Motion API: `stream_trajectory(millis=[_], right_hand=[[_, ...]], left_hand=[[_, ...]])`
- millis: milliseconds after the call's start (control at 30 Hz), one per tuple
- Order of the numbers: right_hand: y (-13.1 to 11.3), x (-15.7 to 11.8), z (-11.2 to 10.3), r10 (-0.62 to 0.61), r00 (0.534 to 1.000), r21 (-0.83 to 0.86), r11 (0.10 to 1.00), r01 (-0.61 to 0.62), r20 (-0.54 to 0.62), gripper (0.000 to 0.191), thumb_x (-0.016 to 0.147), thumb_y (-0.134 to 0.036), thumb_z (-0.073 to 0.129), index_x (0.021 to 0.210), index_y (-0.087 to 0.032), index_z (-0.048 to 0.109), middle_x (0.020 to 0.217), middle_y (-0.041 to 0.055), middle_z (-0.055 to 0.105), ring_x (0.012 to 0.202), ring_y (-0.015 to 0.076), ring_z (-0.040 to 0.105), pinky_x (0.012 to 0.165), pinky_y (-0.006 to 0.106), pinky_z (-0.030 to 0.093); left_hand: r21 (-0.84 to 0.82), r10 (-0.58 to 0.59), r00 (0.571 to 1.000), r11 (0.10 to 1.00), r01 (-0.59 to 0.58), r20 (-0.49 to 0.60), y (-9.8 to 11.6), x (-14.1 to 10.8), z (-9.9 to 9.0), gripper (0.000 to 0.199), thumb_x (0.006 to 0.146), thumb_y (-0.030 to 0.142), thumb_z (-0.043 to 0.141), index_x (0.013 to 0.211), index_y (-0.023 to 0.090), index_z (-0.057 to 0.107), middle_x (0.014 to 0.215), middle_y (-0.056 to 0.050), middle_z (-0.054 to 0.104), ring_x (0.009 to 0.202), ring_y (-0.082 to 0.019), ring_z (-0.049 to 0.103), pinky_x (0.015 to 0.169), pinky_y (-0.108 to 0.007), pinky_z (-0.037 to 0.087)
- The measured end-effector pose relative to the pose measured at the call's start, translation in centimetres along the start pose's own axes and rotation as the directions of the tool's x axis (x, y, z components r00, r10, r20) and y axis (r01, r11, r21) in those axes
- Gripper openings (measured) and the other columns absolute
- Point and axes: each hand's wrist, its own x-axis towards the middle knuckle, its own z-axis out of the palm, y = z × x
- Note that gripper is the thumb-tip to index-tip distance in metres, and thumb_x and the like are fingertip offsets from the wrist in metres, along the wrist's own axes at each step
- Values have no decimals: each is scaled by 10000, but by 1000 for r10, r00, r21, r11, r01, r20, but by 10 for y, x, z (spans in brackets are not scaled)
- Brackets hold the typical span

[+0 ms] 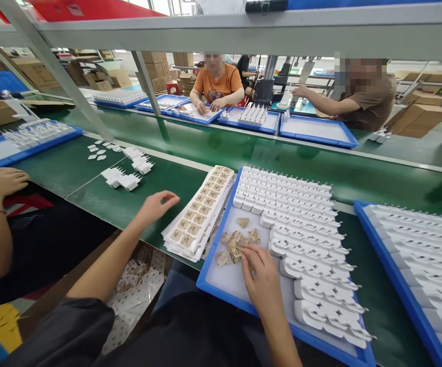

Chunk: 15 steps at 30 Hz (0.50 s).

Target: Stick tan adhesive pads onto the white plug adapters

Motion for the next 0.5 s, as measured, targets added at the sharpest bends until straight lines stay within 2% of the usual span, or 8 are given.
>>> stream_trajectory(millis=[67, 167, 367, 500], right_hand=[[0, 0, -1, 6, 1000, 3, 1000, -6, 0, 152, 988, -239, 549, 1051, -236, 687, 1062, 77, 731, 990, 253, 700, 866, 442, 586], [0, -1, -1, 25, 1000, 15, 1000, -25, 0, 152, 986, -240, 550, 1048, -241, 689, 1067, 75, 730, 1001, 256, 698, 873, 444, 586], [-1, -3, -1, 44, 999, 29, 999, -44, -3, 165, 991, -250, 541, 1047, -241, 696, 1071, 80, 731, 1011, 259, 702, 882, 442, 593], [-4, -2, -2, 49, 999, 34, 998, -50, 19, 176, 997, -255, 531, 1038, -239, 701, 1068, 82, 730, 1009, 256, 705, 855, 426, 602]], left_hand=[[-55, 22, 993, 998, -16, 112, 16, -7, 20, 427, 783, 640, 683, 852, 219, 701, 819, -30, 718, 766, -211, 636, 674, -297, 444], [-116, 12, 984, 993, 9, 180, 25, -9, 32, 445, 698, 631, 757, 809, 207, 680, 769, -23, 693, 702, -196, 608, 608, -281, 404], [-228, -8, 961, 971, 74, 275, 20, 1, 28, 472, 656, 628, 753, 741, 168, 688, 723, -36, 694, 666, -193, 601, 600, -276, 414], [-236, -26, 962, 967, 93, 274, 23, 2, 26, 433, 681, 592, 740, 701, 160, 710, 695, -37, 686, 639, -179, 565, 587, -271, 366]])
